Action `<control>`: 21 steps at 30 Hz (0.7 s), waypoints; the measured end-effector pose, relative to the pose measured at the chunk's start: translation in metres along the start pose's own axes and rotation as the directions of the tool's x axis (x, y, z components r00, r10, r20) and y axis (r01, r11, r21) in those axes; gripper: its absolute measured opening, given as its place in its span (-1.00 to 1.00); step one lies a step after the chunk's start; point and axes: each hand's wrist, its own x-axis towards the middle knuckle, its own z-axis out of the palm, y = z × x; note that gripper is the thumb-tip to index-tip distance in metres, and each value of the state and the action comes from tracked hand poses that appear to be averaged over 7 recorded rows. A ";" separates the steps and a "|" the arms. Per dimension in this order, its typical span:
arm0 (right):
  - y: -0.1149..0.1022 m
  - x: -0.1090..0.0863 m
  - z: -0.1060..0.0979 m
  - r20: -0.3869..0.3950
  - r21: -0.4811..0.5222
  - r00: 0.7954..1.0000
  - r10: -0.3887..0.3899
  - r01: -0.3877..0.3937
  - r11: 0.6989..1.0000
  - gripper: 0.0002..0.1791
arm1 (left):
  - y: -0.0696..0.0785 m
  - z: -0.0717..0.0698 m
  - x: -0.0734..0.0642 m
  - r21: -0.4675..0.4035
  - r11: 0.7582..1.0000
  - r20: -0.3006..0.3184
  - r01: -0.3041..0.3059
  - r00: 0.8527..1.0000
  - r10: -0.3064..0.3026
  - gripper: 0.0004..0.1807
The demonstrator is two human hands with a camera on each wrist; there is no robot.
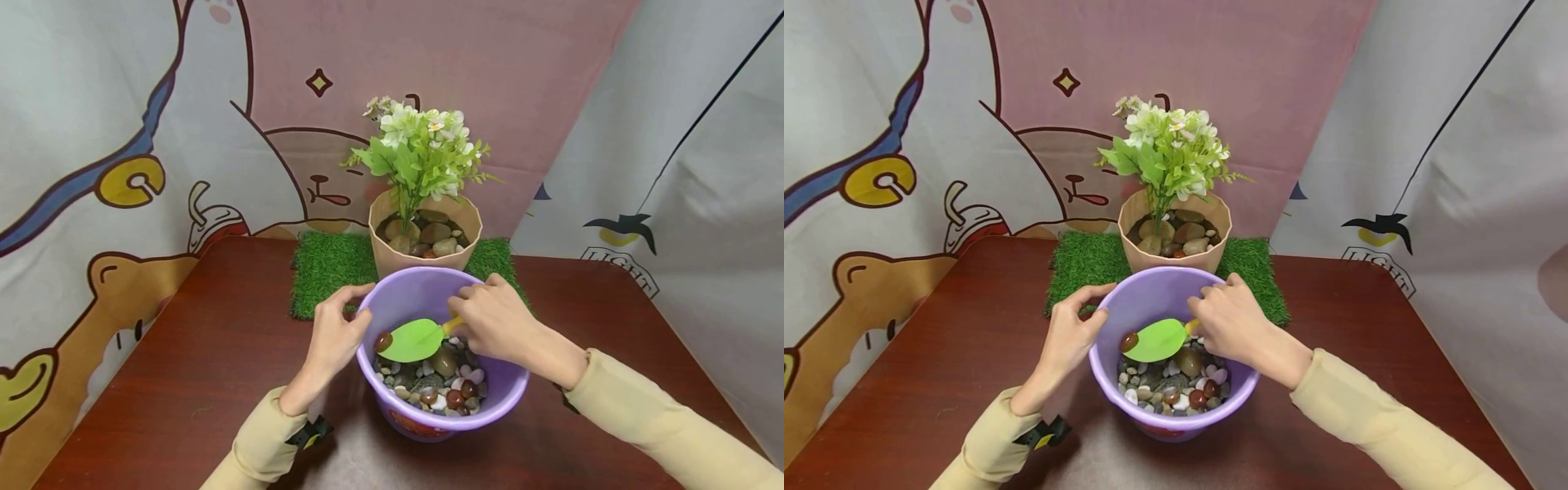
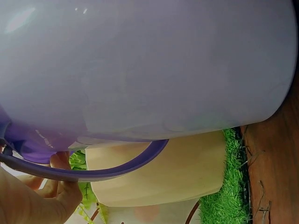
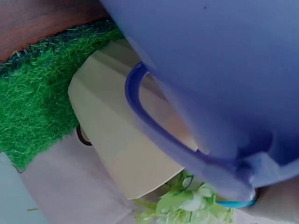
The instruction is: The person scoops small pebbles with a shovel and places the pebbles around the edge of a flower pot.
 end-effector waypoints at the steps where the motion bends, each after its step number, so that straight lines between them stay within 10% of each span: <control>1: 0.001 -0.002 -0.001 -0.014 0.014 1.000 0.007 -0.006 1.000 -0.72 | 0.000 0.000 0.000 0.001 1.000 -0.001 -0.001 1.000 0.001 -0.58; 21: 0.033 -0.016 -0.031 -0.165 0.151 0.979 0.116 -0.091 0.984 -0.80 | 0.000 0.000 -0.001 0.015 1.000 -0.009 -0.012 1.000 0.012 -0.57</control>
